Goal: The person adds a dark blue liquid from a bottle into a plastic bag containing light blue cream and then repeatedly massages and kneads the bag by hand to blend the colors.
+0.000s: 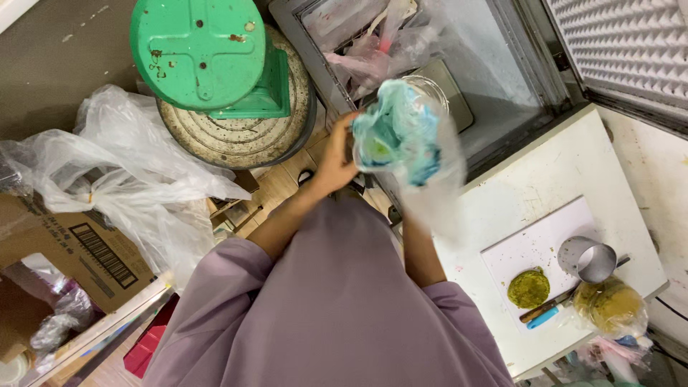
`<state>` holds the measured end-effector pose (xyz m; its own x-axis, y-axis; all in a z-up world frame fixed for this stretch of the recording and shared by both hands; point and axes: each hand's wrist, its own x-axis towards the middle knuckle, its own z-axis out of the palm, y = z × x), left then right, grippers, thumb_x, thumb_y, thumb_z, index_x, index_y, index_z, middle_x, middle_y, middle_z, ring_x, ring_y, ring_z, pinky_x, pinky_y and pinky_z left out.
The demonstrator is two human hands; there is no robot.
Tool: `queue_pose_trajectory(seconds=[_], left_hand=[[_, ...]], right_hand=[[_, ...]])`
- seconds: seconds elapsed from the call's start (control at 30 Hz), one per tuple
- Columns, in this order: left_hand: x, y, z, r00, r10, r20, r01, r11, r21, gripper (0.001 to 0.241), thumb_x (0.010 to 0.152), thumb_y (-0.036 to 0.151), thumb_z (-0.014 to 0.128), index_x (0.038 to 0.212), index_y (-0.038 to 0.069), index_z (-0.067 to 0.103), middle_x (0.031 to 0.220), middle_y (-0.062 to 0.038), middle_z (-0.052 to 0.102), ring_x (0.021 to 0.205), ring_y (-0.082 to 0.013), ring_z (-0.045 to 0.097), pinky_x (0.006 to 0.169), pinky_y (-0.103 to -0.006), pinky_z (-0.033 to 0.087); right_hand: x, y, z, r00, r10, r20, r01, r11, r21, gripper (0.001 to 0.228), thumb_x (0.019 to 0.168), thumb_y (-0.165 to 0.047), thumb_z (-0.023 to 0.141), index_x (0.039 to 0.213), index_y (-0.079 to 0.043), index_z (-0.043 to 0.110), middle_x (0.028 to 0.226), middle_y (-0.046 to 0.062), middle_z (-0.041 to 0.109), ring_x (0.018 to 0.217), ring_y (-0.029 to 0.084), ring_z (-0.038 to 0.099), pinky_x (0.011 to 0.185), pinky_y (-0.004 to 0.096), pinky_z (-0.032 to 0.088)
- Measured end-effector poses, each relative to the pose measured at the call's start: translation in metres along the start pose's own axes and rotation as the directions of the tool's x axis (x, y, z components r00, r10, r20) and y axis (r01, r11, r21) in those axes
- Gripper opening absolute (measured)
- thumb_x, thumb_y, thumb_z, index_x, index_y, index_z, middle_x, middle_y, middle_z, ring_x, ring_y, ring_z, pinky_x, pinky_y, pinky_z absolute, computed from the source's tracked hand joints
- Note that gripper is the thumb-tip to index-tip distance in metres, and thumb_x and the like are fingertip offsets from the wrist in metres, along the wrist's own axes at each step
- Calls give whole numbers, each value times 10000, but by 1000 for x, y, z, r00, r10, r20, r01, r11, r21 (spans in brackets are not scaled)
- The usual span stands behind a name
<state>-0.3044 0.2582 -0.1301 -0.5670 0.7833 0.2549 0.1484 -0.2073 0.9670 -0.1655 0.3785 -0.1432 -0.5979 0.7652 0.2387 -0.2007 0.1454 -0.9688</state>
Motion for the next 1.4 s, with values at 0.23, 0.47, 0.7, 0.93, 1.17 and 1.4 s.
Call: queue_pose_trajectory(seconds=[0.23, 0.47, 0.7, 0.93, 1.17, 1.4], left_hand=[[28, 22, -28, 946, 118, 301, -138, 989, 47, 967, 761, 161, 907, 1548, 7, 365, 1596, -182, 402, 1491, -326, 395, 1239, -447, 323], [31, 31, -23, 941, 19, 337, -82, 982, 173, 727, 762, 210, 904, 1385, 57, 562, 1386, -135, 641, 1307, -306, 632, 1110, -398, 506], [18, 18, -15, 981, -110, 160, 73, 972, 222, 914, 712, 255, 926, 1424, 22, 403, 1424, -171, 526, 1359, -316, 532, 1136, -412, 443], [15, 15, -43, 879, -38, 476, 62, 997, -36, 865, 862, -9, 628, 1640, 23, 252, 1687, -212, 308, 1585, -356, 269, 1298, -467, 205], [20, 14, -52, 967, 31, 254, -42, 998, 39, 212, 977, 30, 708, 1187, 51, 686, 1448, -103, 611, 1393, -228, 569, 1162, -370, 474], [5, -2, -63, 982, -42, 186, 110, 921, -373, 55, 1030, -33, 632, 1068, 7, 626, 1462, -101, 533, 1398, -234, 548, 1184, -381, 479]], right_hand=[[-20, 24, -18, 983, 148, 106, -145, 989, -41, 328, 948, -185, 698, 1254, -91, 626, 1214, 62, 623, 1083, 191, 610, 1000, 334, 513], [-18, 29, -32, 996, 88, 17, -88, 996, 19, 274, 959, -246, 691, 1198, -120, 646, 1144, 39, 631, 1012, 170, 611, 955, 324, 523], [-27, 110, -79, 978, 92, 187, -97, 995, 17, 235, 971, -307, 684, 1143, -148, 666, 1073, 16, 640, 941, 148, 612, 910, 314, 532], [-69, 138, -59, 911, 345, 226, -288, 924, -250, 377, 989, -303, 719, 1296, -106, 624, 1213, 56, 675, 1085, 182, 650, 994, 316, 556], [-66, 126, -35, 941, 333, 61, -305, 913, -271, 469, 950, -269, 740, 1338, -69, 568, 1256, 91, 635, 1133, 205, 612, 1020, 332, 516], [-84, 133, -20, 934, 356, -30, -348, 888, -302, 569, 912, -236, 761, 1380, -32, 511, 1299, 126, 595, 1182, 229, 573, 1047, 349, 477]])
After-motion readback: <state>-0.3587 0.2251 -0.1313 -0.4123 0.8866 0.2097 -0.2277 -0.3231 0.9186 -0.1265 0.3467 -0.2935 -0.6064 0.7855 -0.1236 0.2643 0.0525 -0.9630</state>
